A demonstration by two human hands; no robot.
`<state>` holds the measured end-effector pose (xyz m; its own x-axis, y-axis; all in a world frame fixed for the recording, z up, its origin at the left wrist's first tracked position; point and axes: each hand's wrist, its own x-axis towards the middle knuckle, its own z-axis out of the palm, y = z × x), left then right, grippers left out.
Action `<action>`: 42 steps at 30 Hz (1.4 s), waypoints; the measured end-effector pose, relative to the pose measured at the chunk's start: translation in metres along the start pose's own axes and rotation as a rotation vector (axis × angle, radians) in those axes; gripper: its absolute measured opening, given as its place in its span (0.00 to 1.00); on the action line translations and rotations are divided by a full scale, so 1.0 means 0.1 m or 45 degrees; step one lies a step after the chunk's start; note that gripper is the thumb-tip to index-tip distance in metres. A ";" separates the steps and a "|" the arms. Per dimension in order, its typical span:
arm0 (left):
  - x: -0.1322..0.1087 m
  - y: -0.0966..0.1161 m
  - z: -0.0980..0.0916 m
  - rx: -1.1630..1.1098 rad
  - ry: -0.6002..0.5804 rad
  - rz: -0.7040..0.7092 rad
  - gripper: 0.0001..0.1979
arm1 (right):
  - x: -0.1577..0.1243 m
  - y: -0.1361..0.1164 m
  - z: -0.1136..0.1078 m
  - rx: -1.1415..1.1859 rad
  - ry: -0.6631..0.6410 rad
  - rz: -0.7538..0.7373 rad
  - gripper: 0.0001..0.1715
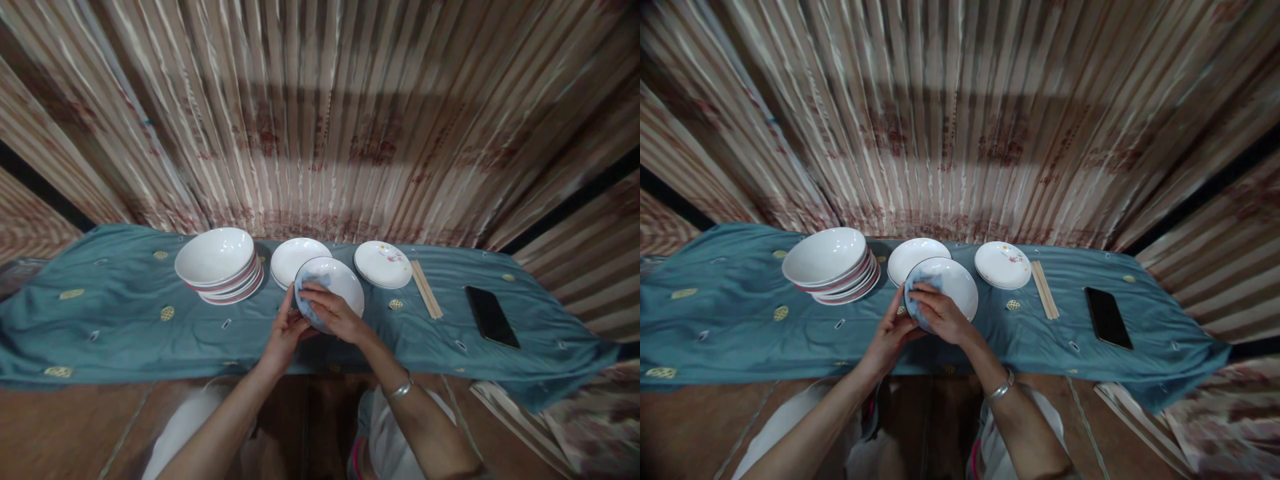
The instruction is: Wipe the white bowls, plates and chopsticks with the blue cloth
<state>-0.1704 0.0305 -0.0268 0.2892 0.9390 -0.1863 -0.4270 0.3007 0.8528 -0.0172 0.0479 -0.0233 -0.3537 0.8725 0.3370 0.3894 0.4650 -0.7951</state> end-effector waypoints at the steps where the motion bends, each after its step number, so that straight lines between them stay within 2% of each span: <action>1: 0.00 0.01 -0.01 -0.007 0.008 -0.001 0.51 | -0.01 -0.01 -0.02 0.018 -0.024 -0.009 0.20; 9: 0.00 0.09 -0.01 0.000 0.016 0.002 0.54 | -0.13 -0.08 -0.23 0.045 -0.197 0.122 0.17; 15: 0.00 0.11 -0.02 0.022 0.020 0.016 0.54 | -0.21 0.01 -0.41 -0.158 -0.236 0.217 0.17; 21: 0.02 0.12 -0.01 0.050 0.004 0.033 0.54 | -0.26 0.20 -0.52 -0.528 -0.059 0.271 0.17; 28: 0.01 0.09 0.00 0.070 -0.010 0.015 0.54 | -0.23 0.37 -0.52 -0.727 0.210 0.243 0.16; 36: -0.03 0.09 0.05 0.051 -0.018 -0.053 0.55 | -0.20 0.44 -0.48 -0.766 0.412 0.162 0.20; 42: -0.04 0.06 0.04 0.055 -0.038 -0.050 0.53 | -0.17 0.45 -0.41 -0.725 0.431 0.104 0.23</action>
<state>-0.1710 0.0280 -0.0186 0.3309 0.9209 -0.2061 -0.3777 0.3294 0.8654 0.0411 0.0602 -0.0440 -0.0534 0.8641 0.5004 0.8250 0.3205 -0.4654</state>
